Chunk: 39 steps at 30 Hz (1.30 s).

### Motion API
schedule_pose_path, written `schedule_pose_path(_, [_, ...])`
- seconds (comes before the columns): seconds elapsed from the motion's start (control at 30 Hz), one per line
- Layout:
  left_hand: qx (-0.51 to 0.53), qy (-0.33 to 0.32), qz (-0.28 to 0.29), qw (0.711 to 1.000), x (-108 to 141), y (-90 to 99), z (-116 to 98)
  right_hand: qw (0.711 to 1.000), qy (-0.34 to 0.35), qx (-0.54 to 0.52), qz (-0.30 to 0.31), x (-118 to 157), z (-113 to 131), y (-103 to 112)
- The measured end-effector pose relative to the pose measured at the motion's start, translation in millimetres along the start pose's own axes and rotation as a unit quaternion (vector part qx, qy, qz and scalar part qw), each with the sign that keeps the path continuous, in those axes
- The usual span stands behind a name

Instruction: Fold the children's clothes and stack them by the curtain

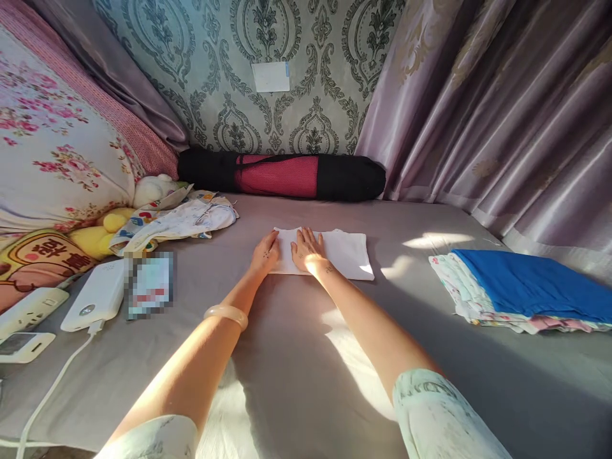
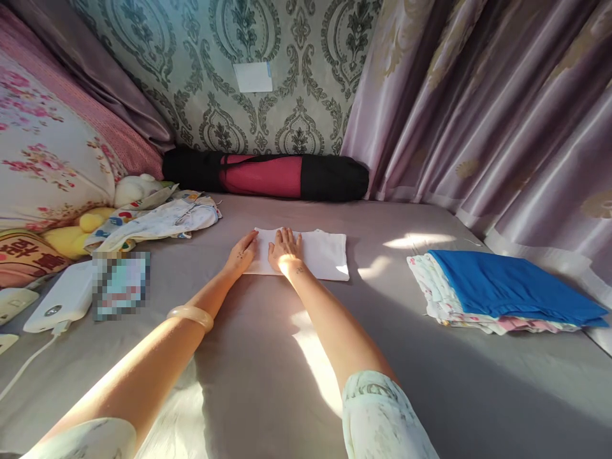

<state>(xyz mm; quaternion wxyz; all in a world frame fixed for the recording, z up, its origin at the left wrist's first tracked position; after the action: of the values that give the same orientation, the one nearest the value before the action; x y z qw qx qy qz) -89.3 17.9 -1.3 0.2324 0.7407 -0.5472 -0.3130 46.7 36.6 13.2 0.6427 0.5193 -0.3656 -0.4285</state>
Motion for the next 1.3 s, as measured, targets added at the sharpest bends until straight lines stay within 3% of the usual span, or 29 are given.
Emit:
schedule_pose_path(0.13, [0.121, 0.022, -0.063, 0.99, 1.0, 13.9, 9.6, 0.999, 0.033, -0.003, -0.011, -1.5, 21.3, -6.7])
schedule_pose_path(0.27, [0.17, 0.036, -0.103, 0.979, 2.8, 21.2, 13.7, 0.999, 0.038, 0.006, -0.032, 1.1, 25.8, -10.0])
schedule_pose_path(0.47, [0.182, 0.05, -0.119, 0.975, 4.3, 22.7, 12.2, 0.999, 0.033, -0.002, 0.007, -3.5, 29.2, -8.5])
schedule_pose_path(0.63, [0.213, 0.048, -0.136, 0.966, 6.3, 25.4, 9.6, 0.996, 0.083, -0.016, -0.016, -13.0, 57.2, -3.0])
schedule_pose_path(0.8, [0.239, 0.05, -0.14, 0.959, 8.6, 28.1, 8.0, 0.995, 0.094, -0.005, 0.018, -16.7, 72.8, -12.6])
schedule_pose_path(0.97, [0.251, 0.045, -0.121, 0.959, 9.1, 26.7, 4.5, 0.995, 0.097, -0.014, 0.02, -17.5, 71.6, -17.0])
schedule_pose_path(1.1, [0.262, 0.037, -0.12, 0.957, 9.9, 27.6, 2.7, 0.991, 0.097, -0.085, 0.023, -21.7, 65.6, -11.2])
schedule_pose_path(1.2, [0.249, 0.018, -0.11, 0.962, 10.1, 27.5, -0.1, 0.987, 0.093, -0.131, -0.006, -22.5, 53.0, 1.3])
schedule_pose_path(1.3, [0.223, 0.003, -0.091, 0.971, 9.4, 23.9, -1.4, 0.992, 0.075, -0.097, -0.024, -16.7, 32.4, 9.4])
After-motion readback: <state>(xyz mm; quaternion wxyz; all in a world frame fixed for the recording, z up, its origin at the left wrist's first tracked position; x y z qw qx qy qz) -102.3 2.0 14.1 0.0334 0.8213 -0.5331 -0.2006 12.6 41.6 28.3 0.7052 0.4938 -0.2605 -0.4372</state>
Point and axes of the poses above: each hand's wrist, its own x-axis away from the middle knuckle, its own y-axis out of the back of the hand, z = x × y, the point moved 7 cm from there along -x, towards the middle knuckle, and after that the axes turned 1 degree about x, right-handed, at the moved point
